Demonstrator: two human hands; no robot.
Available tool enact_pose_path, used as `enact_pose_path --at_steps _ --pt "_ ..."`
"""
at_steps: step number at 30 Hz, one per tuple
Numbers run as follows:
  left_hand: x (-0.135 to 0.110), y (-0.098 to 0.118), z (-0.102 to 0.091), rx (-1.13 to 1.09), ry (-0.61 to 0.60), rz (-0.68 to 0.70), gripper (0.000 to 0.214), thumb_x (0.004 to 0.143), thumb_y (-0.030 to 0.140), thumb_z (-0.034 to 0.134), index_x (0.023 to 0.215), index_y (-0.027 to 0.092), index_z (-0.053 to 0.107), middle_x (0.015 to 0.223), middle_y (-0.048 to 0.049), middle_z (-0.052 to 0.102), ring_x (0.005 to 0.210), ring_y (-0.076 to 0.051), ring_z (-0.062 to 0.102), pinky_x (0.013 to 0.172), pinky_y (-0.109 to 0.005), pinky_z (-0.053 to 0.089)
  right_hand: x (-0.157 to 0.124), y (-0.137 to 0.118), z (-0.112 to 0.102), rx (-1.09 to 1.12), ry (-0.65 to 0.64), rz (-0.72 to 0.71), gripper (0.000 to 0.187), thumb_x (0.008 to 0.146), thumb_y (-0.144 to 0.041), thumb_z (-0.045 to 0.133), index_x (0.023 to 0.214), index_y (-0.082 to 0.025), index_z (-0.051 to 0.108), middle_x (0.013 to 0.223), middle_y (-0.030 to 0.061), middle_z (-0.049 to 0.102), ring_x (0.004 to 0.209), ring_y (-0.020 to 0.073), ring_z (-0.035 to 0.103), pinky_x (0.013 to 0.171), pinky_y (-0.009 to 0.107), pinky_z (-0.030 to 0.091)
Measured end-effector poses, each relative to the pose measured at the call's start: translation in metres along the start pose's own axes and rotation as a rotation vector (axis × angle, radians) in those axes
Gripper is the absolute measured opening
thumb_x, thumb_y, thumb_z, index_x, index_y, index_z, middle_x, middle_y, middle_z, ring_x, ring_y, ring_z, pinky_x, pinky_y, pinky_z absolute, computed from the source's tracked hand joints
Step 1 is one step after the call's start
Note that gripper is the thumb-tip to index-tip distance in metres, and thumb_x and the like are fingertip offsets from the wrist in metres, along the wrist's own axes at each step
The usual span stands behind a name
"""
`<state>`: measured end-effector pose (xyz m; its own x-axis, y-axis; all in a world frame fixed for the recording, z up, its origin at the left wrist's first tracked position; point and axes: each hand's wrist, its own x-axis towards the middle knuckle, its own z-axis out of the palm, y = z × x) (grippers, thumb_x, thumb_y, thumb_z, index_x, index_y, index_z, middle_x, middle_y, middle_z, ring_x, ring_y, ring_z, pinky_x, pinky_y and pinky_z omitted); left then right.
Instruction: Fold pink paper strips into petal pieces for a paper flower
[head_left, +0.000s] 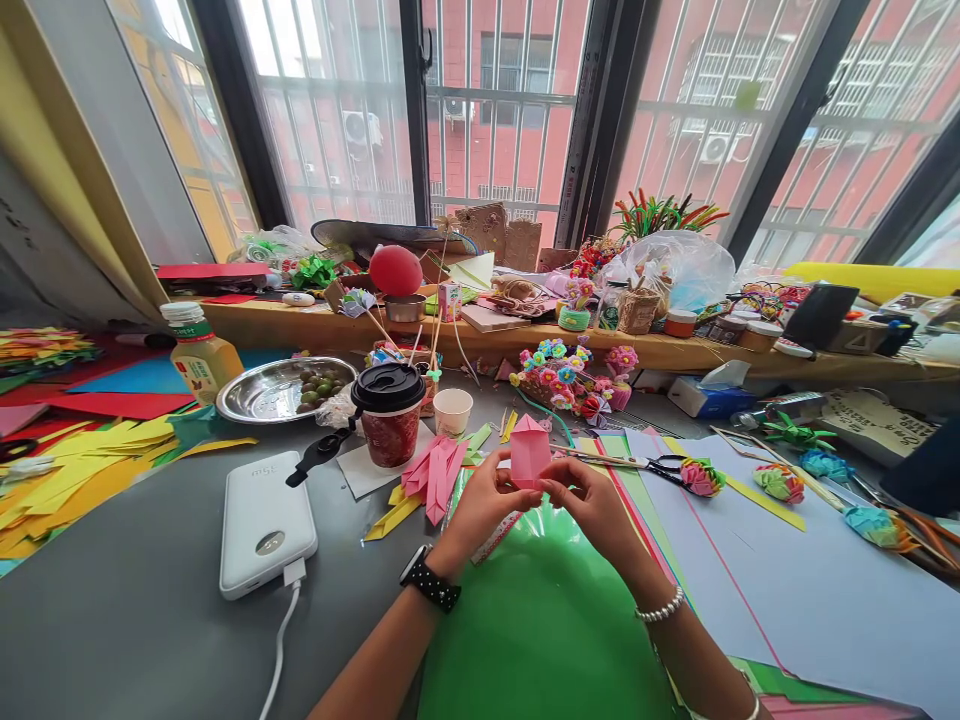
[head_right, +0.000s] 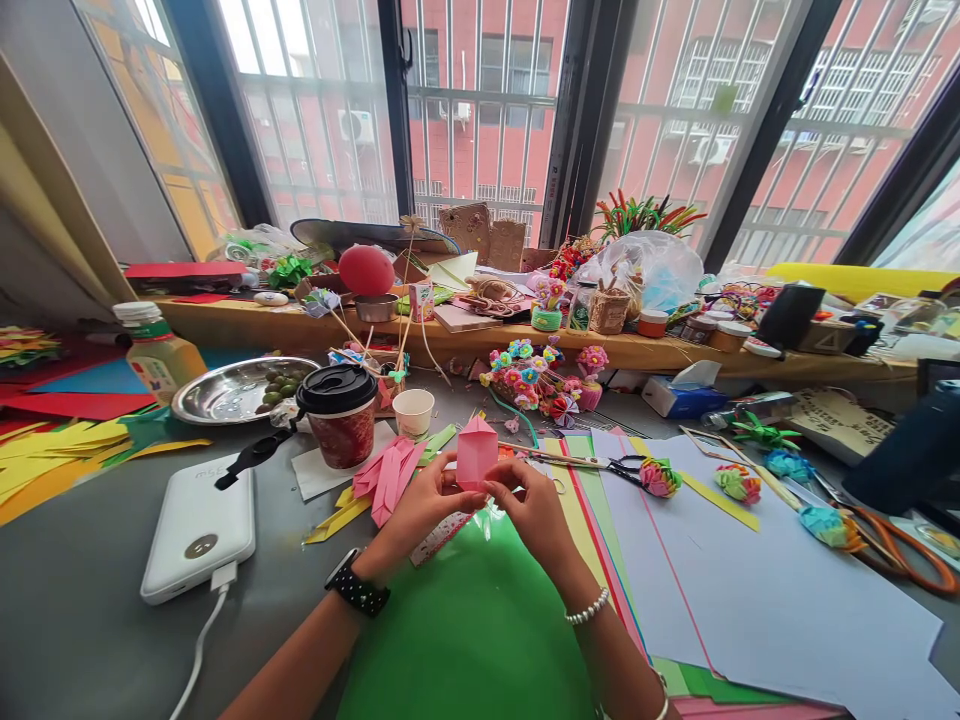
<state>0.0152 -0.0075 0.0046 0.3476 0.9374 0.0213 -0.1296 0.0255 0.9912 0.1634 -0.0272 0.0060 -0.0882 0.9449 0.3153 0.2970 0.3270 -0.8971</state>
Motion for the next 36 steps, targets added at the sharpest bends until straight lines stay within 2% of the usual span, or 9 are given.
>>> enact_pose_path --at_steps 4,6,10,14,28,36 --pt "0.002 -0.002 0.001 -0.049 0.042 -0.024 0.062 0.053 0.022 0.072 0.105 0.013 0.040 0.078 -0.0075 0.064 0.070 -0.019 0.062 0.061 -0.028 0.048 0.001 0.004 0.002 0.059 0.109 0.047 0.033 0.067 -0.039 0.058 0.092 -0.019 0.051 0.067 0.0016 0.059 0.059 0.0152 0.055 0.052 0.026 0.044" --pt "0.003 -0.003 0.000 -0.051 0.048 -0.022 0.065 0.052 0.023 0.072 0.107 0.013 0.039 0.079 -0.0079 0.064 0.070 -0.020 0.062 0.061 -0.029 0.048 0.001 0.006 0.002 0.060 0.104 0.081 0.037 0.067 -0.042 0.057 0.095 -0.018 0.053 0.068 0.0026 0.060 0.057 0.0152 0.055 0.052 0.026 0.044" --pt "0.002 -0.005 0.000 -0.049 0.017 0.007 0.062 0.054 0.024 0.071 0.106 0.014 0.039 0.080 -0.0080 0.063 0.072 -0.019 0.062 0.062 -0.029 0.048 0.000 0.006 0.003 0.045 0.005 0.096 0.031 0.072 -0.043 0.050 0.083 -0.016 0.062 0.068 0.0037 0.060 0.055 0.0142 0.053 0.052 0.025 0.043" --pt "0.001 -0.006 0.001 -0.071 0.007 0.006 0.058 0.055 0.025 0.071 0.102 0.014 0.040 0.076 -0.0066 0.064 0.070 -0.019 0.062 0.061 -0.029 0.048 -0.001 0.004 0.005 0.008 0.048 0.051 0.031 0.073 -0.043 0.049 0.069 -0.017 0.063 0.061 0.0028 0.058 0.053 0.0132 0.050 0.051 0.024 0.041" --pt "0.000 -0.006 0.003 -0.081 0.015 -0.032 0.056 0.052 0.024 0.072 0.098 0.014 0.041 0.066 -0.0043 0.064 0.062 -0.019 0.063 0.058 -0.029 0.048 -0.002 0.006 0.009 0.066 0.081 0.090 0.028 0.071 -0.042 0.052 0.065 -0.017 0.061 0.058 0.0016 0.057 0.051 0.0131 0.048 0.050 0.024 0.039" --pt "-0.001 -0.003 0.005 -0.073 -0.006 -0.049 0.053 0.052 0.023 0.072 0.095 0.014 0.041 0.066 -0.0032 0.063 0.060 -0.017 0.062 0.055 -0.026 0.046 -0.003 0.007 0.011 -0.024 0.101 0.058 0.027 0.072 -0.042 0.051 0.064 -0.017 0.059 0.058 0.0020 0.056 0.052 0.0141 0.048 0.051 0.024 0.039"
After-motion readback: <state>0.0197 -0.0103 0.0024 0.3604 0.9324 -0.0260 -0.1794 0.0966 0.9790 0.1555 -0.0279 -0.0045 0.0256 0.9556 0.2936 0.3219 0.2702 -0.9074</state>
